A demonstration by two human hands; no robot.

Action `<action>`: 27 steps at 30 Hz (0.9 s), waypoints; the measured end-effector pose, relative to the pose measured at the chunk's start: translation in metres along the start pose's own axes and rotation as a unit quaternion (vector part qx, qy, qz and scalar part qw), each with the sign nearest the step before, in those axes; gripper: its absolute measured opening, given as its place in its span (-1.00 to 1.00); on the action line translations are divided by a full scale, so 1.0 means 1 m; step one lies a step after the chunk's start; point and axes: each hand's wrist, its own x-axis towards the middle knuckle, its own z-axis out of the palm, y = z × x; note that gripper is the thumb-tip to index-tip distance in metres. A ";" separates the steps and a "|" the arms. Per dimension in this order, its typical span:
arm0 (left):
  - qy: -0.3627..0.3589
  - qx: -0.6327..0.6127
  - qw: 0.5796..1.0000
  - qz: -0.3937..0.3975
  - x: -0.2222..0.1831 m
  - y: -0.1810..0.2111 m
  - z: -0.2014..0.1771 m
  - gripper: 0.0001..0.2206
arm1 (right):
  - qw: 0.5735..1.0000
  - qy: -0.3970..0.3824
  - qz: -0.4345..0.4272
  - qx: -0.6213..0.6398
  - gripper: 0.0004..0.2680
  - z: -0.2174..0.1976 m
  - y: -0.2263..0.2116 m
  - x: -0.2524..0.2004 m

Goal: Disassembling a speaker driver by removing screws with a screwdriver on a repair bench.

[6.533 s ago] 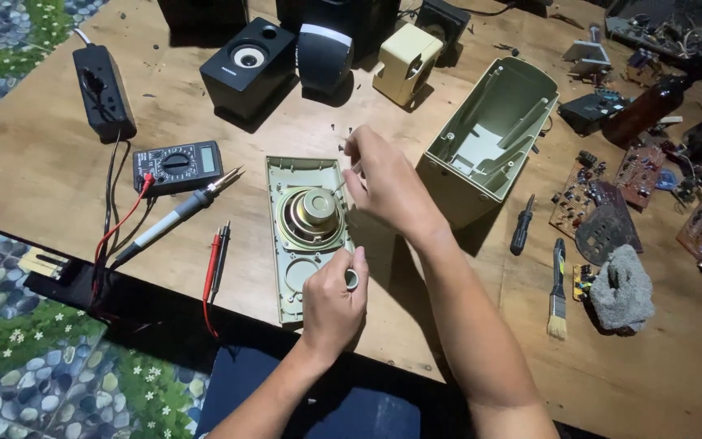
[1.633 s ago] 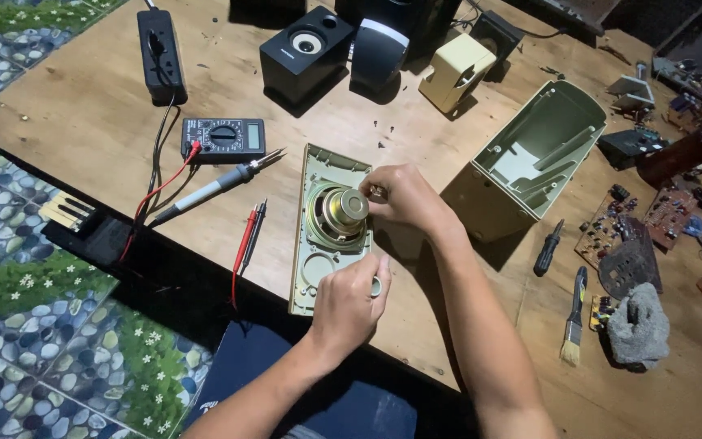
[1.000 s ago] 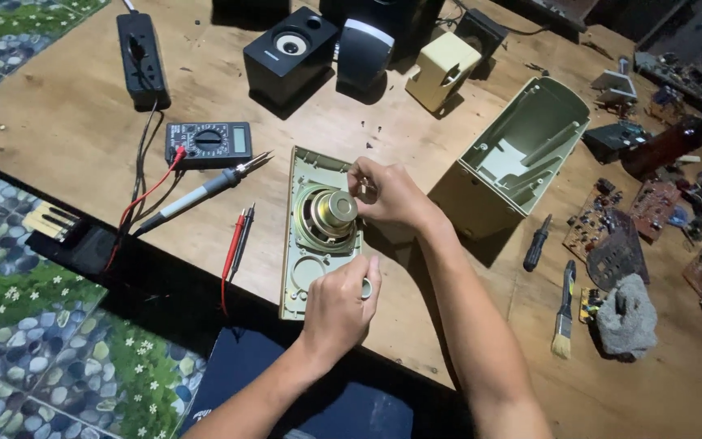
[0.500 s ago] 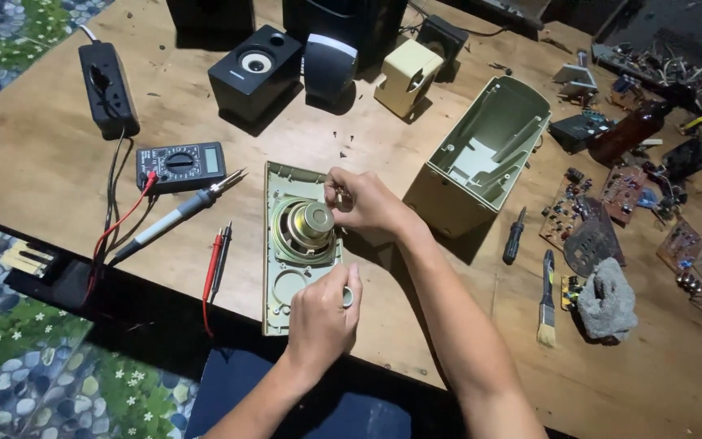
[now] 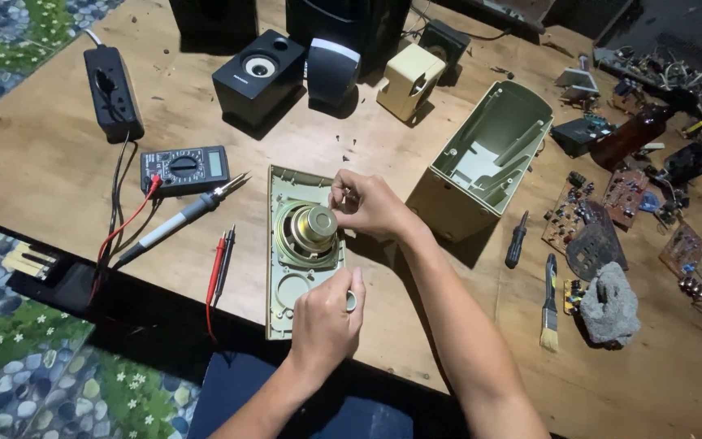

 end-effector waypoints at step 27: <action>0.052 -0.001 0.999 -0.011 0.002 0.003 -0.004 -0.64 | 0.944 0.277 0.054 -0.168 -0.88 0.005 0.070 0.020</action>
